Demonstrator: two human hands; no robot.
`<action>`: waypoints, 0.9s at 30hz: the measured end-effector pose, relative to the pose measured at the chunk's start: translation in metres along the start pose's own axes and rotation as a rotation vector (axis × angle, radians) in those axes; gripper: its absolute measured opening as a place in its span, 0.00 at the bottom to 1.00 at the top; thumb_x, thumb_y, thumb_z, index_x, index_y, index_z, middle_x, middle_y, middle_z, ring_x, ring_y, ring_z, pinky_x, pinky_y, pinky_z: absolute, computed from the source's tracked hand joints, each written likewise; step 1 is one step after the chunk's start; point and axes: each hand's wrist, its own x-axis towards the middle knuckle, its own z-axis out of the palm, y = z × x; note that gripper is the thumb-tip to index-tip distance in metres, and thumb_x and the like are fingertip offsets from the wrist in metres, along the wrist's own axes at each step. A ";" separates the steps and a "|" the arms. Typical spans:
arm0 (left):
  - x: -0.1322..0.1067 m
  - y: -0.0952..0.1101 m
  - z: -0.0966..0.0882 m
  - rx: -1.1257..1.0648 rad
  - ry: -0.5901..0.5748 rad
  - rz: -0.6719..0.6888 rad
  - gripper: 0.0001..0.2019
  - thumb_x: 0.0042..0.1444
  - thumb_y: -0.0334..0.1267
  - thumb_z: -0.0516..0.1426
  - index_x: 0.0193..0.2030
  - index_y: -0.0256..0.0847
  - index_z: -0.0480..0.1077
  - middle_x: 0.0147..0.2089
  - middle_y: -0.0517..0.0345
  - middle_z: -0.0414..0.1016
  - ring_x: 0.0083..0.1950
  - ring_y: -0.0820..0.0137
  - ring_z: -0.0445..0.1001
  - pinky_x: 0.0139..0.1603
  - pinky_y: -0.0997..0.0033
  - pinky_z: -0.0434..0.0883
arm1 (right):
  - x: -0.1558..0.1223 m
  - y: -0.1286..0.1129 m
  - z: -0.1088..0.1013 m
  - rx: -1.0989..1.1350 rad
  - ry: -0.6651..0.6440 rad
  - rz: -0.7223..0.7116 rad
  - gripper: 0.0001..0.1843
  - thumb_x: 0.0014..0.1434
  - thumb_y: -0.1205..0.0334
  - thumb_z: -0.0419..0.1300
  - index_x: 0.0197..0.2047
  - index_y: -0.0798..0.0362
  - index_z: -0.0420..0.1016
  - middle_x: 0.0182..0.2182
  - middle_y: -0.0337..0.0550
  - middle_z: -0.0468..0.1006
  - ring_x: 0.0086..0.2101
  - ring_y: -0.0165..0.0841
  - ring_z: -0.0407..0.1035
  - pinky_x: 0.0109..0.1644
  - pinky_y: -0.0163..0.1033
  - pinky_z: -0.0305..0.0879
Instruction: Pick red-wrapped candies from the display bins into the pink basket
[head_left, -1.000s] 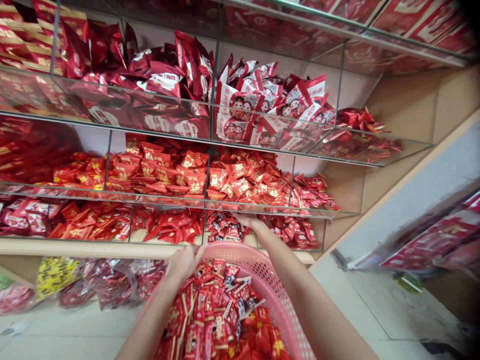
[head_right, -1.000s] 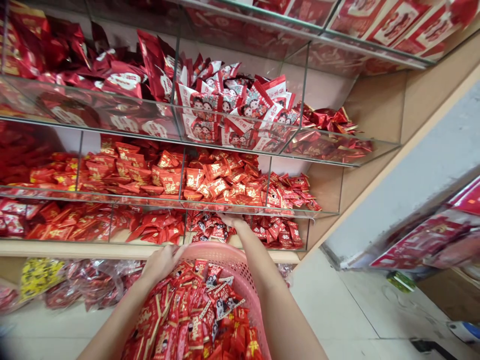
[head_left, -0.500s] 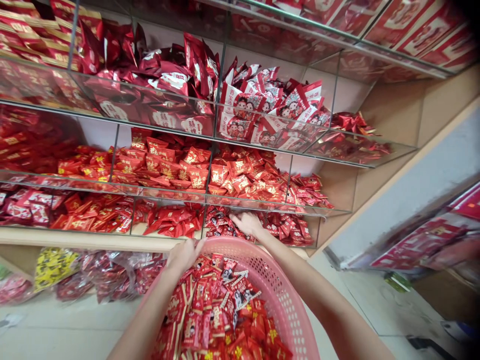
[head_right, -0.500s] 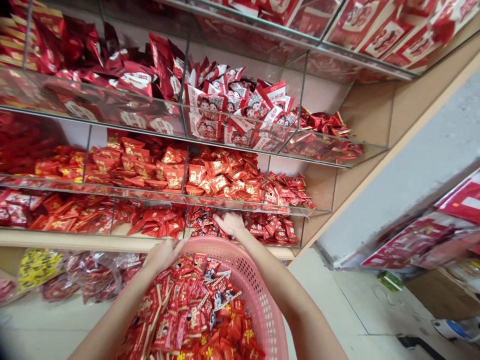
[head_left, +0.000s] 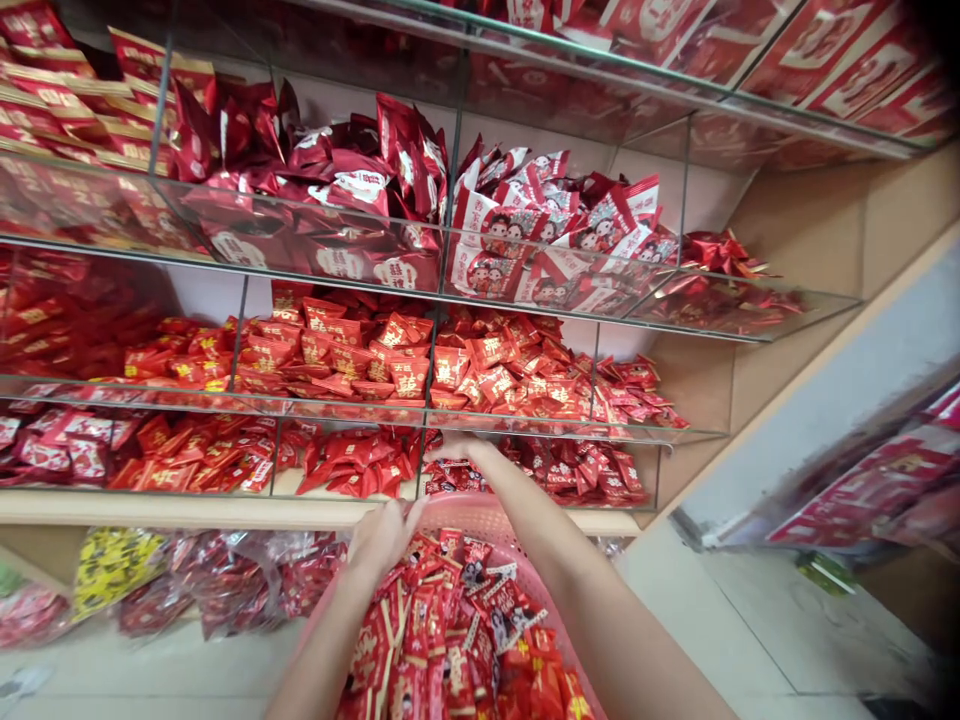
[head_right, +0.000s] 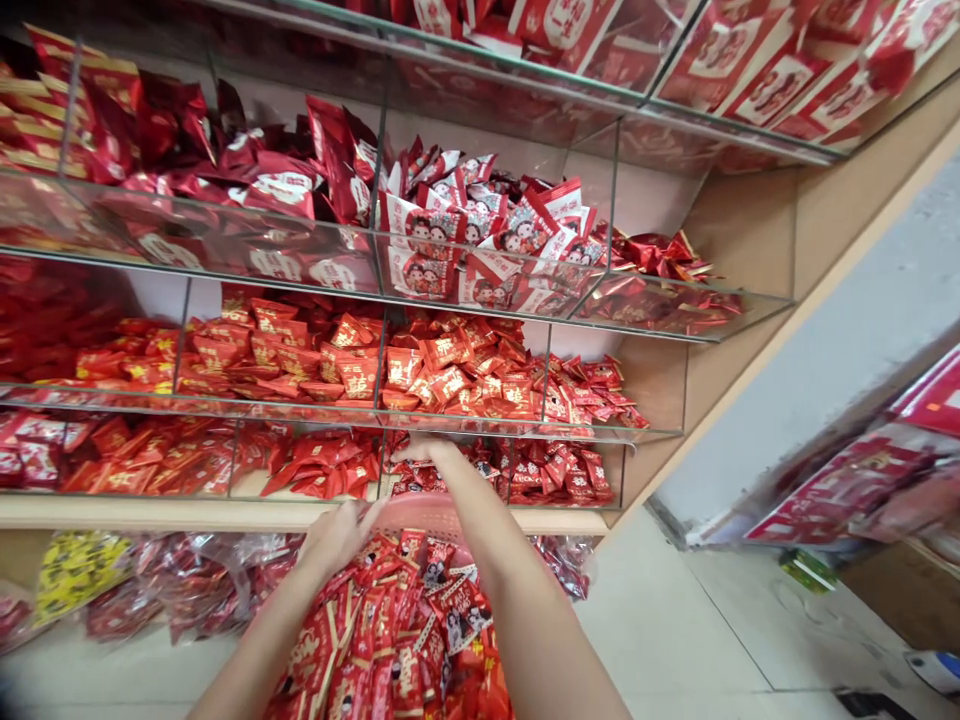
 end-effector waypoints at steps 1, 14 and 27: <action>0.000 0.000 0.000 -0.004 -0.002 0.000 0.33 0.55 0.60 0.34 0.34 0.41 0.73 0.36 0.42 0.77 0.42 0.55 0.75 0.42 0.61 0.67 | 0.001 0.002 0.002 -0.001 -0.002 -0.004 0.18 0.60 0.53 0.53 0.48 0.56 0.67 0.45 0.44 0.70 0.41 0.36 0.67 0.44 0.45 0.66; 0.000 0.000 0.001 -0.002 -0.004 0.010 0.35 0.53 0.63 0.33 0.34 0.42 0.73 0.36 0.44 0.77 0.41 0.55 0.75 0.41 0.61 0.67 | -0.009 0.012 -0.002 -0.169 -0.009 -0.026 0.17 0.49 0.53 0.61 0.40 0.54 0.72 0.36 0.42 0.75 0.34 0.36 0.68 0.37 0.38 0.63; -0.001 -0.001 0.002 0.006 0.009 -0.001 0.33 0.56 0.59 0.34 0.34 0.41 0.73 0.37 0.43 0.77 0.42 0.56 0.75 0.41 0.62 0.67 | -0.068 0.028 -0.009 -0.221 -0.017 -0.186 0.24 0.50 0.46 0.58 0.47 0.51 0.69 0.45 0.44 0.74 0.43 0.36 0.68 0.45 0.37 0.62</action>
